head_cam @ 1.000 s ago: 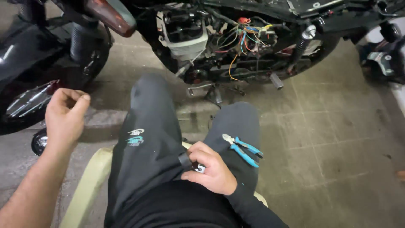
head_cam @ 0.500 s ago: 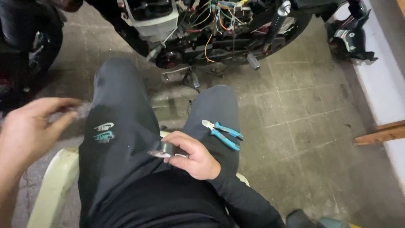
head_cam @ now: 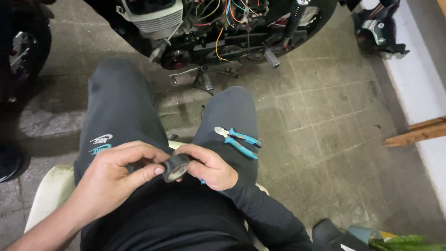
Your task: The person repairs motorcycle wiring by stripping insulation from wires using pliers, twisting the exposed ends together, and wrapping the connections with electrical tape. The person repeats this process for multiple wire connections within the motorcycle's exposed wiring harness.
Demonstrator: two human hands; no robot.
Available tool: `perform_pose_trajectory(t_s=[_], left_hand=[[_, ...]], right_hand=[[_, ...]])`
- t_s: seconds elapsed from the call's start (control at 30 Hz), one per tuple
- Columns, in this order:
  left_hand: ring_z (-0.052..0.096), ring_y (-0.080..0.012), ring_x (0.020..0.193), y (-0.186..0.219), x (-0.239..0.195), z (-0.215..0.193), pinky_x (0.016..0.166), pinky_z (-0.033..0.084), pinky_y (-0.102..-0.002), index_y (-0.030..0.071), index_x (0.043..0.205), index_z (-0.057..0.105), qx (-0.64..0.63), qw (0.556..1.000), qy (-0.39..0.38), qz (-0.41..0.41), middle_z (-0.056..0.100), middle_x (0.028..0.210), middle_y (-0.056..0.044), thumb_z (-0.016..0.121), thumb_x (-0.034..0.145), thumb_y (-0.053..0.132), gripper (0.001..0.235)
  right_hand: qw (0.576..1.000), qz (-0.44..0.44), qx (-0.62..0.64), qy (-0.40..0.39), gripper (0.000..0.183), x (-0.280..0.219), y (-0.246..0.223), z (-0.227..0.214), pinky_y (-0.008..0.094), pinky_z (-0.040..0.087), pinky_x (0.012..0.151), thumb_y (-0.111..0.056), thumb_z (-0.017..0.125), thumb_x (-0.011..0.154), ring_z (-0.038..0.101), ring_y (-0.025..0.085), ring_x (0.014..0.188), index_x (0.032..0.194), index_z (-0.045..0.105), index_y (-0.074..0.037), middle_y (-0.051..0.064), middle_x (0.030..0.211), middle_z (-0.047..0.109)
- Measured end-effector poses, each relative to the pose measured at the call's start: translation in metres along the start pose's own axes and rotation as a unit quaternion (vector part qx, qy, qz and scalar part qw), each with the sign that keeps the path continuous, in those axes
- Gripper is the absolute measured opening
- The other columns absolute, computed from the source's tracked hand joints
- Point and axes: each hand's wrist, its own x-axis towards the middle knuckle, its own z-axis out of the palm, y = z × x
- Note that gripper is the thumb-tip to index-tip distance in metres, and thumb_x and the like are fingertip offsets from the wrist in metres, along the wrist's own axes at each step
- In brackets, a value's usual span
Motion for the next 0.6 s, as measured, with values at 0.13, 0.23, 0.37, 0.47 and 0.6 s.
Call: perform_pose_trajectory(t_s=[0.13,0.23,0.37,0.47,0.6], left_hand=[[0.075,-0.0124,0.081,-0.009,-0.003,0.003,0.071,0.06,-0.028,0.005,0.096,0.079,-0.046,0.999,0.015,0.001,0.08,0.094,-0.002,0.076,0.08,0.011,0.017],[0.073,-0.0133,0.073,-0.01,-0.001,0.001,0.067,0.058,-0.029,0.005,0.091,0.079,-0.012,0.999,0.012,-0.038,0.075,0.088,-0.002,0.077,0.079,0.012,0.014],[0.072,-0.0123,0.075,-0.009,-0.002,-0.001,0.068,0.058,-0.028,0.004,0.086,0.074,0.028,0.999,0.018,0.015,0.075,0.082,-0.002,0.076,0.079,0.01,0.01],[0.071,-0.0126,0.074,-0.012,-0.003,0.0,0.067,0.057,-0.028,0.004,0.085,0.071,0.062,0.996,0.033,0.048,0.074,0.08,-0.002,0.075,0.077,0.009,0.01],[0.063,-0.0142,0.069,-0.021,-0.002,0.005,0.061,0.052,-0.029,0.003,0.082,0.066,0.058,0.996,0.063,-0.012,0.065,0.077,-0.003,0.071,0.078,0.006,0.007]], right_hand=[[0.999,0.031,0.013,0.008,0.054,0.002,-0.008,0.004,0.031,0.054,0.094,-0.033,0.059,0.11,0.064,0.015,0.105,0.147,0.046,0.004,0.007,0.123,0.064],[0.999,0.033,-0.017,-0.023,0.055,0.007,-0.016,0.006,0.03,0.055,0.095,-0.038,0.056,0.113,0.063,0.012,0.102,0.146,0.051,0.006,0.006,0.118,0.065],[0.999,0.043,-0.009,-0.012,0.054,0.01,-0.018,0.013,0.03,0.055,0.09,-0.037,0.055,0.112,0.063,0.013,0.106,0.145,0.051,0.004,0.006,0.122,0.065],[0.996,0.066,0.025,0.046,0.046,0.012,-0.011,0.017,0.031,0.057,0.082,-0.031,0.062,0.107,0.066,0.016,0.099,0.141,0.05,-0.003,0.009,0.116,0.067],[0.932,-0.117,-0.297,0.169,0.043,0.023,-0.03,0.046,0.032,0.056,0.093,-0.028,0.075,0.094,0.062,0.017,0.11,0.125,0.053,-0.008,0.01,0.134,0.054]])
